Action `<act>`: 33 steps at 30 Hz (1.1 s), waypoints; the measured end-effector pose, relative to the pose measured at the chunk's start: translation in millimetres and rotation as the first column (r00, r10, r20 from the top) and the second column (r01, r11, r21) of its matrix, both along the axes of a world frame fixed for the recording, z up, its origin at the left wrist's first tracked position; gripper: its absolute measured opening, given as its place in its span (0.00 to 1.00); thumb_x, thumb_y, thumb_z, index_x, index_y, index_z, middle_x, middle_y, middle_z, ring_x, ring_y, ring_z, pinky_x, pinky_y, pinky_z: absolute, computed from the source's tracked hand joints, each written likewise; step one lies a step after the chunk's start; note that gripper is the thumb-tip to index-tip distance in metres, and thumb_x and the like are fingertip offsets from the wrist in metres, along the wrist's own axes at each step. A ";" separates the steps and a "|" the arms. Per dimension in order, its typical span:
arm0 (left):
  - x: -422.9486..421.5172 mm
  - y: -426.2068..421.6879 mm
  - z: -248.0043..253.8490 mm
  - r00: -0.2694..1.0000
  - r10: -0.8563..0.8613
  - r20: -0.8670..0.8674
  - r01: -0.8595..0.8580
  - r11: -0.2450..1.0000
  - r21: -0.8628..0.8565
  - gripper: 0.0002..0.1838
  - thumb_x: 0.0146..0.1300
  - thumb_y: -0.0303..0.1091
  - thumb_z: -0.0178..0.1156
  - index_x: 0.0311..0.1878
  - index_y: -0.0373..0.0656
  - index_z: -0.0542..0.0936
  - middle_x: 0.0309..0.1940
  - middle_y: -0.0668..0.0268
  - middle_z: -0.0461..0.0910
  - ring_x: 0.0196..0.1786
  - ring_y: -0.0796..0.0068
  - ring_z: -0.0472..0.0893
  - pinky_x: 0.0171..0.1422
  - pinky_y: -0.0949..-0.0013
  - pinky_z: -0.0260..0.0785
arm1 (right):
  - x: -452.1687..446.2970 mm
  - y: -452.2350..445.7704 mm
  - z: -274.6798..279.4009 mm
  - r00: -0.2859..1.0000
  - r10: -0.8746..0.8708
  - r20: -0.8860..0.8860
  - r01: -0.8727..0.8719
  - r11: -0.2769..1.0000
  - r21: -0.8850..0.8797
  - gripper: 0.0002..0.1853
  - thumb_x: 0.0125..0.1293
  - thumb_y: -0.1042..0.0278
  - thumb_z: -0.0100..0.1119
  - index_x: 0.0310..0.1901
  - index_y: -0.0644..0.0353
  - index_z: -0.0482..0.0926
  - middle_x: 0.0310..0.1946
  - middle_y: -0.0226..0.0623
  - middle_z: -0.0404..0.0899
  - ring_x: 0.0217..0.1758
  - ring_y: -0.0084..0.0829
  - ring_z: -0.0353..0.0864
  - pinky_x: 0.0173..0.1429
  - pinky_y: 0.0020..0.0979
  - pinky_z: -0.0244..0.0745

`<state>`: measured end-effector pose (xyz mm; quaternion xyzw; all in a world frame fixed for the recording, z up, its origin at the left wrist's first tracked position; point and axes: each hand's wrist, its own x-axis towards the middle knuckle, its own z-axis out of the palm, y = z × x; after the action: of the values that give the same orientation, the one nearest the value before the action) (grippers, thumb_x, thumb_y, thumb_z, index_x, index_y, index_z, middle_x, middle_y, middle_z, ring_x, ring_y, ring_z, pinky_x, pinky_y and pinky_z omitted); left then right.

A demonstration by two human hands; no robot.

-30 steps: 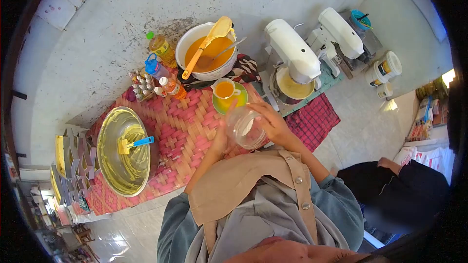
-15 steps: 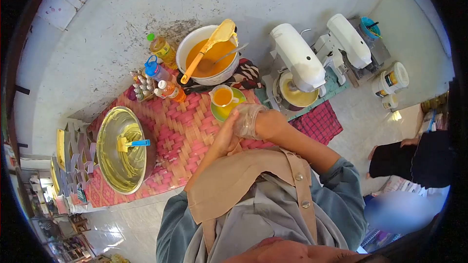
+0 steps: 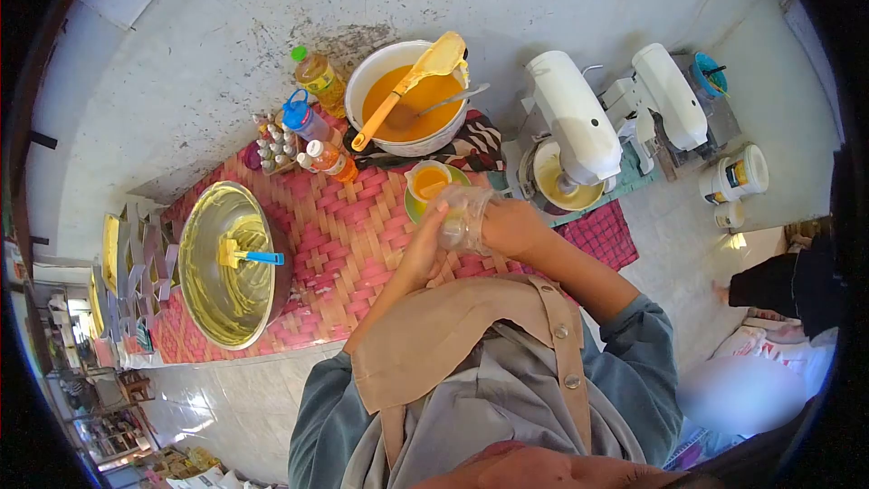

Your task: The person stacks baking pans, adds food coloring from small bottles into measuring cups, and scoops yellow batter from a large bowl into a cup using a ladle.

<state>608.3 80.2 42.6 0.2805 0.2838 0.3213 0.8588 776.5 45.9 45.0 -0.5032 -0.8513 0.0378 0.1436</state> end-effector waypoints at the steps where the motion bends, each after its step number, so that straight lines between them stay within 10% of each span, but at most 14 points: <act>1: -3.3 2.7 0.0 0.998 0.062 0.001 -0.062 0.996 0.057 0.28 0.65 0.45 0.46 0.64 0.41 0.58 0.58 0.60 0.65 0.60 0.66 0.66 0.64 0.62 0.59 | 1.3 -1.0 4.4 1.000 0.002 0.001 -0.002 1.000 -0.003 0.12 0.53 0.64 0.55 0.40 0.56 0.74 0.28 0.35 0.75 0.28 0.36 0.78 0.28 0.35 0.74; 9: -3.6 17.6 8.2 0.990 0.138 -0.033 -0.121 0.944 0.307 0.31 0.60 0.45 0.54 0.63 0.41 0.60 0.55 0.62 0.67 0.58 0.69 0.67 0.62 0.67 0.58 | 7.7 -16.6 29.2 0.912 -0.185 -0.366 0.204 0.979 0.013 0.08 0.52 0.71 0.56 0.35 0.61 0.72 0.30 0.37 0.69 0.31 0.39 0.75 0.32 0.34 0.72; 19: 7.2 9.1 6.2 0.998 0.040 -0.058 -0.019 0.944 0.329 0.32 0.60 0.40 0.54 0.64 0.38 0.57 0.56 0.59 0.65 0.59 0.70 0.66 0.63 0.68 0.57 | 6.8 -27.6 11.5 0.925 -0.362 -0.120 0.338 0.924 -0.179 0.11 0.54 0.72 0.50 0.41 0.61 0.72 0.34 0.40 0.69 0.35 0.42 0.76 0.34 0.38 0.74; 25: 4.5 6.3 2.5 0.998 0.040 -0.053 -0.020 0.942 0.336 0.31 0.61 0.39 0.54 0.64 0.38 0.56 0.57 0.59 0.65 0.59 0.70 0.66 0.62 0.69 0.58 | 11.2 -25.2 -3.5 0.869 -0.220 -0.443 0.105 0.957 -0.270 0.10 0.52 0.69 0.52 0.35 0.63 0.77 0.35 0.45 0.74 0.37 0.45 0.76 0.39 0.38 0.73; 33: 5.9 0.9 -0.7 0.999 0.000 -0.049 0.013 0.965 0.262 0.30 0.62 0.39 0.53 0.64 0.39 0.56 0.56 0.61 0.65 0.57 0.73 0.67 0.60 0.71 0.59 | 17.5 -33.1 0.4 0.620 -0.482 -0.619 -0.078 0.748 -0.659 0.13 0.56 0.63 0.57 0.36 0.65 0.79 0.27 0.42 0.79 0.31 0.32 0.78 0.39 0.29 0.71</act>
<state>614.2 81.1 41.9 0.4001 0.2585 0.3463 0.8082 794.0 12.8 45.4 -0.5555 -0.5778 0.5094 0.3131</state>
